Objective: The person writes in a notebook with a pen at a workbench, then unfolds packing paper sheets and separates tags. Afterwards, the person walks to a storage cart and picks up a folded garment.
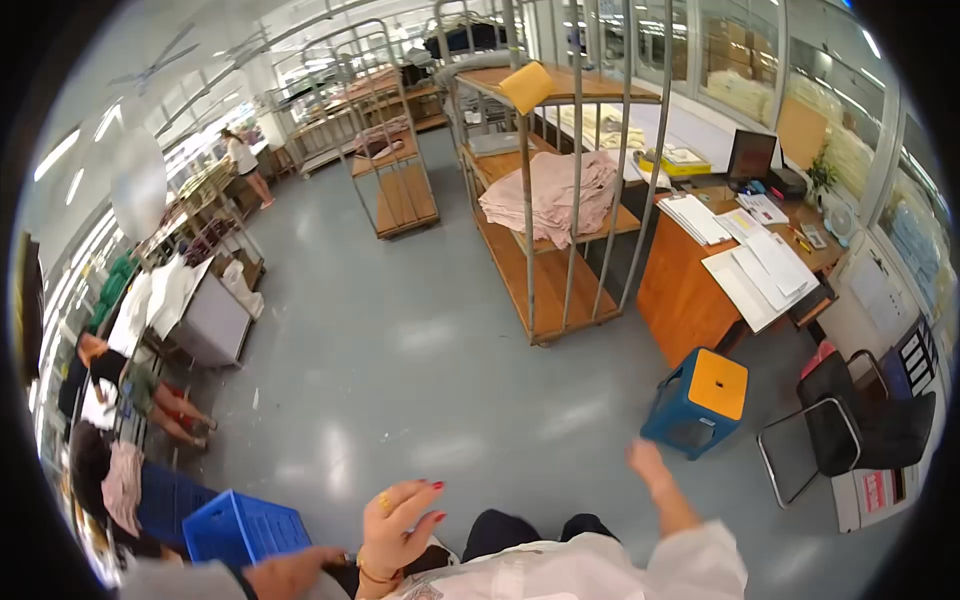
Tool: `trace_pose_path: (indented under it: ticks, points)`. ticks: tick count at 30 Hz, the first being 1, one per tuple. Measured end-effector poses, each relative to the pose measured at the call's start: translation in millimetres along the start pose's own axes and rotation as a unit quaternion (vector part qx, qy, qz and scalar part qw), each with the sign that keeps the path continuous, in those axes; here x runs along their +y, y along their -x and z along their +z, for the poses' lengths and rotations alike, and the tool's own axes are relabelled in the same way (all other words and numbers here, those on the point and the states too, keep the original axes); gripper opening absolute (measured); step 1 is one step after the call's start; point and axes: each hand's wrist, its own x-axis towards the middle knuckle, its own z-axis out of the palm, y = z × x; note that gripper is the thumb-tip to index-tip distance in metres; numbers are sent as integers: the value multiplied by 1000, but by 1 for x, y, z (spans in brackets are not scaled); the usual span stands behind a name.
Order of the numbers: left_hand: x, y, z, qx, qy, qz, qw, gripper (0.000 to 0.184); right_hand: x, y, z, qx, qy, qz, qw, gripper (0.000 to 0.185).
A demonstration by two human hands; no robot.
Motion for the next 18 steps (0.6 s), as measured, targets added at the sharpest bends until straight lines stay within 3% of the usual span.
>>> trace_pose_path:
  ticks: [1,2,3,4,5,6,10,12,18]
  points:
    - [-30,-14,-2,18,-16,-48,999,31,-34,-97,-38,36,-48,23,998,19]
    - [-62,-21,-7,36,-34,-95,994,32,-69,-179,-63,-2,-52,27,998,22]
    - [-105,-28,-8,19,-28,-87,996,32,-104,-255,-82,5,-140,48,989,28]
    - [-152,-35,-9,12,-65,-99,993,32,-124,-319,-67,105,-167,-15,980,33]
    - [-198,-48,-10,1,-102,-112,988,35,-166,-367,-89,69,-194,9,979,31]
    - [-240,-69,-12,-20,-96,-101,990,35,-188,-403,-69,35,-205,15,978,32]
    - [-382,-180,0,-7,-68,-228,971,29,-231,-499,-1,-118,-204,36,971,33]
    - [-447,-253,15,-64,-24,-212,975,28,-231,-529,23,-159,-203,78,963,32]
    - [-600,-422,93,-168,38,-131,976,32,-232,-682,19,-50,-286,87,953,27]
